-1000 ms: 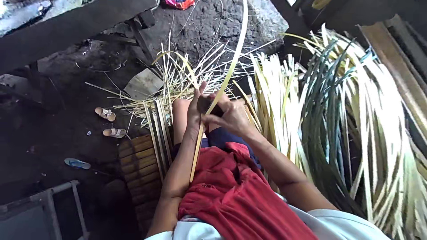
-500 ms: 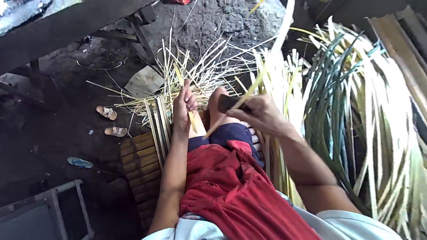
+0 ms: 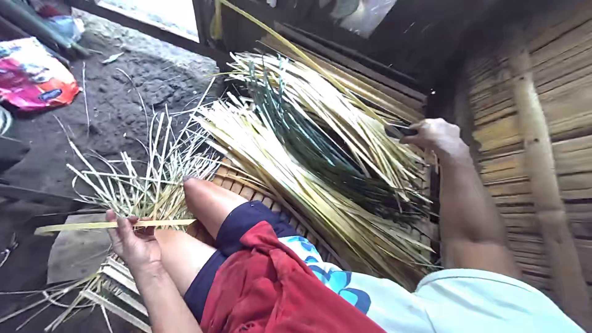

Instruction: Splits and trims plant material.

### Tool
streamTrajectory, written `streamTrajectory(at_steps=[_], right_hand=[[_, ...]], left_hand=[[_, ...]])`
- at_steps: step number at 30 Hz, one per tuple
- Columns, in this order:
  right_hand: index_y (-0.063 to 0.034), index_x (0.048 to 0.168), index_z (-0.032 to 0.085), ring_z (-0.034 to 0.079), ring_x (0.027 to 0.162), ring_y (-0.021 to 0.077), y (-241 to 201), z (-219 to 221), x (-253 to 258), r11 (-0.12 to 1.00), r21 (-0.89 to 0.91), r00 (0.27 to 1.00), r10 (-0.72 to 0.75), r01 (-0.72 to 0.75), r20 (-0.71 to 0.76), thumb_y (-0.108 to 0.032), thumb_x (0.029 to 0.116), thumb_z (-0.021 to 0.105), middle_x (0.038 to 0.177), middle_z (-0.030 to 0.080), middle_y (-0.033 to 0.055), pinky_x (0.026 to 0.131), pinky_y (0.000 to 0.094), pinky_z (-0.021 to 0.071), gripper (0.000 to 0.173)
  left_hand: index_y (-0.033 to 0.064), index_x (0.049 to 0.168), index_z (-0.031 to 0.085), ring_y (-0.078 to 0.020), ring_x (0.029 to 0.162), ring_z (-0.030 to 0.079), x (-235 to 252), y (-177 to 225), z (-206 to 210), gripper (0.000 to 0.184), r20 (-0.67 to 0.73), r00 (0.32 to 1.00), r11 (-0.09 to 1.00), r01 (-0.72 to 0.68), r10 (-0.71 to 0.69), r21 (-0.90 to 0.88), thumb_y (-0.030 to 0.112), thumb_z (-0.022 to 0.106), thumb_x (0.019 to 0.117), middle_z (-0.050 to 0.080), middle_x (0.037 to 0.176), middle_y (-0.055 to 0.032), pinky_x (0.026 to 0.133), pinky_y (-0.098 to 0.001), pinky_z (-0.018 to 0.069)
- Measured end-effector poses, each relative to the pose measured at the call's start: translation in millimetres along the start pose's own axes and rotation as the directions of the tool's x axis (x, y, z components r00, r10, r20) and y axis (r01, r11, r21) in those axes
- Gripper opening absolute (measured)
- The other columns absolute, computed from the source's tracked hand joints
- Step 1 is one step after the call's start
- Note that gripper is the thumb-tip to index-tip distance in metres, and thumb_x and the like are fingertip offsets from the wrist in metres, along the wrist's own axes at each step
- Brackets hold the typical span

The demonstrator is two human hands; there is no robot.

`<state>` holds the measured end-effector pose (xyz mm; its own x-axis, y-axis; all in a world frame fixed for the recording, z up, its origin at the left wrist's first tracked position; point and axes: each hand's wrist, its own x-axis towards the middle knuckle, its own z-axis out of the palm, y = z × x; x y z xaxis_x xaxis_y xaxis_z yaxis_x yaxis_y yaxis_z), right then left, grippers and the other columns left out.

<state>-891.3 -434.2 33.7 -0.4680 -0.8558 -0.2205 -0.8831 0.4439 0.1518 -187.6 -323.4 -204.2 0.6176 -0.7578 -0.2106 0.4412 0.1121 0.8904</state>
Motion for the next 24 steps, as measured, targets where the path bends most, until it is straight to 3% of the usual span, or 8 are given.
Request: streamTrajectory(at_steps=[2, 4, 10, 12, 14, 16, 21, 24], right_hand=[[-0.0069, 0.105, 0.077, 0.063, 0.102, 0.0572, 59.1, 38.6, 18.8, 0.998, 0.014, 0.997, 0.058, -0.057, -0.053, -0.03, 0.085, 0.084, 0.105, 0.07, 0.0317, 0.08, 0.0806, 0.0434, 0.031], [-0.0071, 0.109, 0.077, 0.062, 0.105, 0.0565, 92.8, 63.5, 27.6, 0.991, 0.028, 0.989, 0.134, -0.132, -0.061, -0.027, 0.078, 0.09, 0.109, 0.069, 0.0317, 0.084, 0.0807, 0.0428, 0.039], [0.0019, 0.139, 0.056, 0.05, 0.131, 0.0552, 91.9, 75.5, 13.4, 0.922, 0.139, 0.929, 0.368, -0.361, -0.027, -0.025, 0.0726, 0.094, 0.136, 0.056, 0.0367, 0.105, 0.0739, 0.0352, 0.081], [0.003, 0.142, 0.052, 0.049, 0.131, 0.0567, 80.1, 72.7, 9.0, 0.924, 0.2, 0.936, 0.345, -0.325, -0.073, -0.031, 0.0818, 0.086, 0.137, 0.053, 0.0389, 0.104, 0.0756, 0.035, 0.077], [0.0008, 0.144, 0.052, 0.05, 0.13, 0.0573, 56.1, 72.3, 3.1, 0.955, 0.224, 0.966, 0.227, -0.195, -0.127, -0.033, 0.0955, 0.07, 0.138, 0.054, 0.0384, 0.102, 0.0769, 0.0369, 0.062], [-0.0008, 0.142, 0.057, 0.054, 0.128, 0.0545, 23.1, 83.0, 7.4, 0.971, 0.236, 0.982, 0.003, 0.042, -0.187, -0.029, 0.1036, 0.055, 0.136, 0.057, 0.0354, 0.104, 0.0731, 0.0394, 0.047], [-0.0022, 0.146, 0.051, 0.067, 0.1, 0.0332, -140.6, 127.7, -11.1, 0.815, 0.46, 0.928, -0.367, 0.353, -0.062, -0.038, 0.107, 0.042, 0.125, 0.063, 0.027, 0.091, 0.0515, 0.0532, 0.053], [-0.0003, 0.143, 0.053, 0.067, 0.08, 0.0246, -245.3, 135.4, -67.6, 0.684, 0.554, 0.803, -0.594, 0.475, 0.044, -0.03, 0.1072, 0.045, 0.109, 0.067, 0.0224, 0.077, 0.0455, 0.0572, 0.047]], left_hand=[[0.0188, 0.152, 0.041, -0.0186, 0.081, 0.069, 3.4, -5.8, 2.5, 0.041, 0.008, 1.0, 1.0, -0.005, 0.005, 0.001, 0.02, 0.042, 0.1111, 0.067, 0.099, -0.0033, 0.075, -0.0401, 0.0613], [0.0174, 0.152, 0.043, -0.0208, 0.081, 0.07, 5.1, -9.5, 4.2, 0.041, -0.004, 1.0, 1.0, -0.018, 0.018, 0.012, 0.017, 0.044, 0.1104, 0.067, 0.101, -0.0054, 0.075, -0.0421, 0.0614], [0.0177, 0.15, 0.044, -0.0198, 0.088, 0.067, 20.7, -3.2, 27.0, 0.042, -0.101, 0.994, 0.991, -0.024, 0.037, 0.128, 0.018, 0.051, 0.1083, 0.063, 0.11, -0.0052, 0.077, -0.0412, 0.0596], [0.0151, 0.148, 0.043, -0.0169, 0.086, 0.068, 11.0, 17.2, 56.3, 0.042, -0.105, 0.99, 0.959, 0.117, -0.092, 0.26, 0.034, 0.048, 0.1097, 0.064, 0.114, -0.0065, 0.074, -0.0351, 0.0598], [0.0071, 0.154, 0.034, -0.0238, 0.102, 0.068, -3.7, 39.4, 75.7, 0.058, -0.118, 0.945, 0.857, 0.326, -0.305, 0.399, 0.046, 0.037, 0.1108, 0.057, 0.137, -0.0173, 0.087, -0.0372, 0.0574], [0.002, 0.157, 0.028, -0.0304, 0.114, 0.065, -14.7, 48.8, 77.5, 0.06, -0.159, 0.917, 0.764, 0.394, -0.366, 0.512, 0.039, 0.041, 0.1112, 0.049, 0.146, -0.0264, 0.096, -0.0409, 0.0548], [-0.0023, 0.154, 0.036, -0.0295, 0.113, 0.064, -32.2, 47.4, -20.6, 0.053, -0.241, 0.948, 0.765, 0.313, -0.209, 0.563, 0.024, 0.049, 0.1094, 0.052, 0.144, -0.0267, 0.093, -0.0415, 0.0544], [-0.0047, 0.149, 0.043, -0.031, 0.113, 0.064, -49.4, 52.2, -99.4, 0.047, -0.427, 0.902, 0.774, 0.314, -0.063, 0.55, 0.02, 0.047, 0.1096, 0.054, 0.142, -0.0272, 0.093, -0.0437, 0.0543]])
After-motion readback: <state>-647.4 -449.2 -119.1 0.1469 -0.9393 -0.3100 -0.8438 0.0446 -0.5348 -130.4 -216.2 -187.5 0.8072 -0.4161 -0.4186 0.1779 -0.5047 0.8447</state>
